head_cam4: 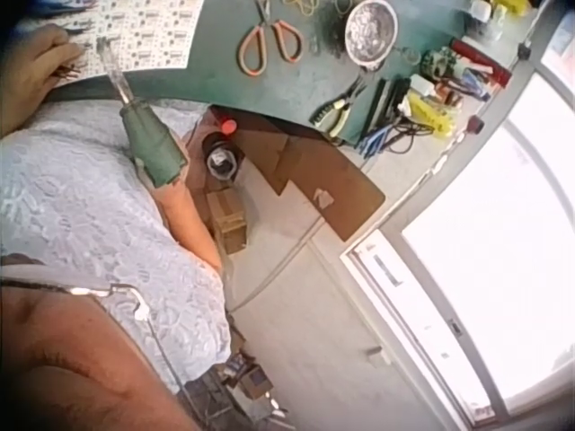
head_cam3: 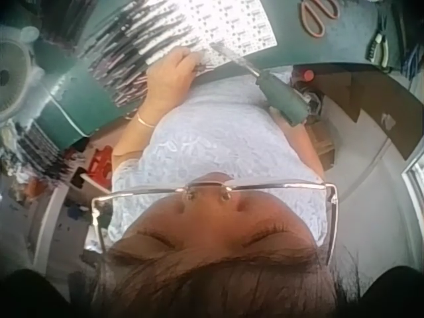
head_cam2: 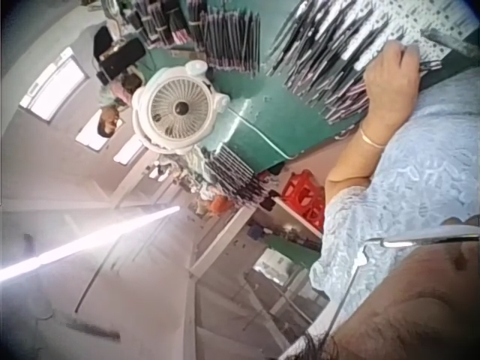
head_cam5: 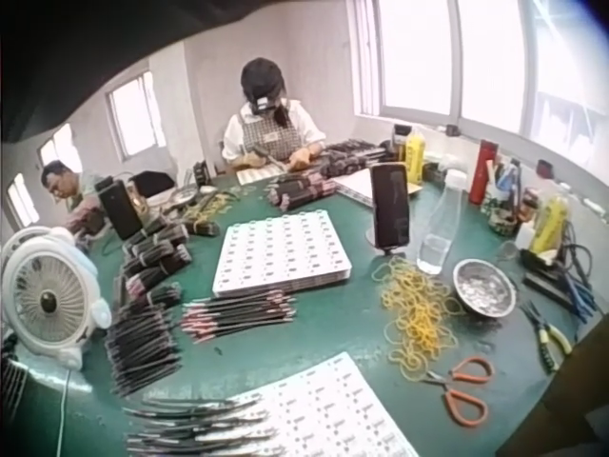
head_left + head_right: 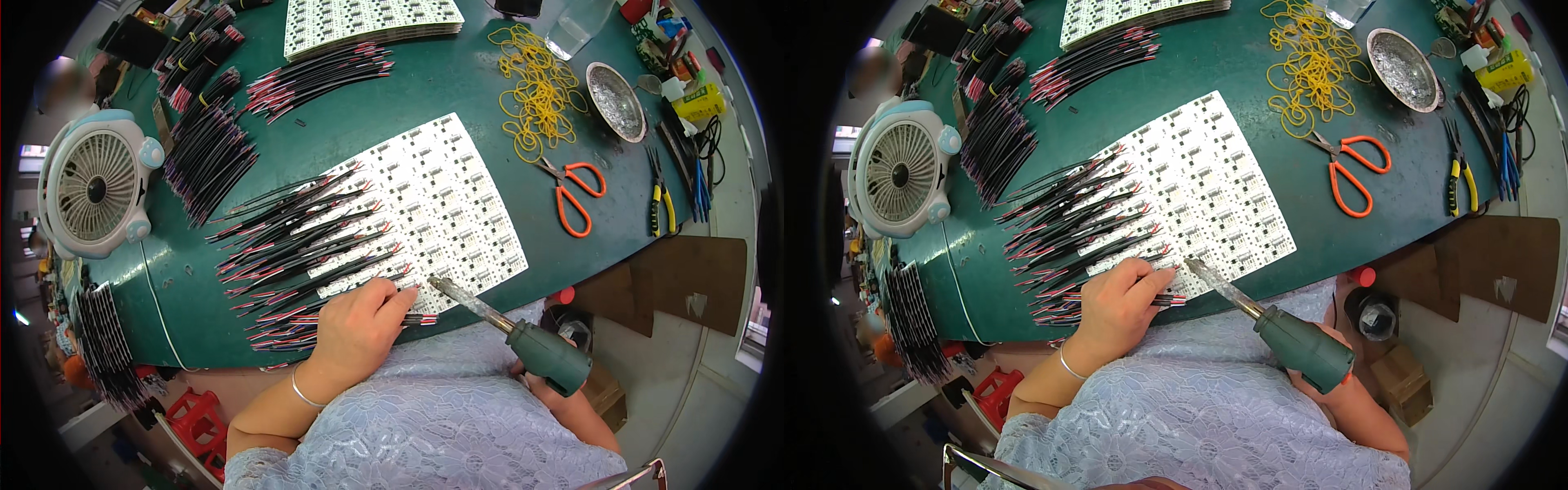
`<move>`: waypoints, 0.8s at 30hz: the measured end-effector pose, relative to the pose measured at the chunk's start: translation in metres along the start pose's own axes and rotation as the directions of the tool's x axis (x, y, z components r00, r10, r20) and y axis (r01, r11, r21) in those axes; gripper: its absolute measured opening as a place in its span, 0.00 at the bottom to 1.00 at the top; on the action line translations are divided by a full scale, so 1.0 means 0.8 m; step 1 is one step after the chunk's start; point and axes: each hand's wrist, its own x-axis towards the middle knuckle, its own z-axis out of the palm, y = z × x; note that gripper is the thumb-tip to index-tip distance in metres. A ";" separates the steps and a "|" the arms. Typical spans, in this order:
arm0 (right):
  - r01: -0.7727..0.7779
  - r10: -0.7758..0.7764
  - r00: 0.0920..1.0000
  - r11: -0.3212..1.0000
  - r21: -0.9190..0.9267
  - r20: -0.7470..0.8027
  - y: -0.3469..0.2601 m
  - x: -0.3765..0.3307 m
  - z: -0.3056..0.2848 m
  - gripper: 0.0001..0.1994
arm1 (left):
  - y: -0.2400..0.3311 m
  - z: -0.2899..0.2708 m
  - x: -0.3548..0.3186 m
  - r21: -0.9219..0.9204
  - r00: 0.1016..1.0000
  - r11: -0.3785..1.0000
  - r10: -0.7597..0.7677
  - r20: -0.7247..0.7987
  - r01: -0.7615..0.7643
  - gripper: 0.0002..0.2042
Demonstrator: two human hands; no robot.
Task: The person solders electrical wires onto a panel of multiple small circuit boards using a soldering iron.
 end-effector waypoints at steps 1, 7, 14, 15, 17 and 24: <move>-0.002 0.002 1.000 1.000 0.000 -0.001 0.001 -0.001 0.000 0.13 | 0.000 0.000 0.000 0.009 1.000 1.000 0.002 -0.009 -0.001 0.20; -0.123 0.124 0.992 0.981 0.152 0.006 -0.001 -0.007 0.005 0.13 | -0.005 -0.003 0.005 -0.038 1.000 0.999 -0.001 0.005 0.001 0.18; -0.069 0.073 0.997 0.980 0.189 -0.014 0.003 -0.003 0.003 0.11 | -0.004 -0.002 0.006 -0.024 1.000 1.000 0.018 0.007 -0.017 0.18; 0.068 -0.066 0.998 0.996 0.062 -0.022 0.004 0.000 0.002 0.11 | -0.004 -0.002 0.006 -0.024 1.000 1.000 0.017 0.007 -0.017 0.18; 0.059 -0.057 0.998 0.995 0.076 -0.026 0.003 0.000 0.002 0.10 | -0.004 -0.002 0.006 -0.018 1.000 0.999 0.028 0.002 -0.027 0.17; -0.225 0.229 0.973 0.917 0.329 0.027 0.003 -0.021 0.008 0.11 | -0.002 -0.003 0.007 -0.015 1.000 1.000 0.015 0.012 -0.014 0.17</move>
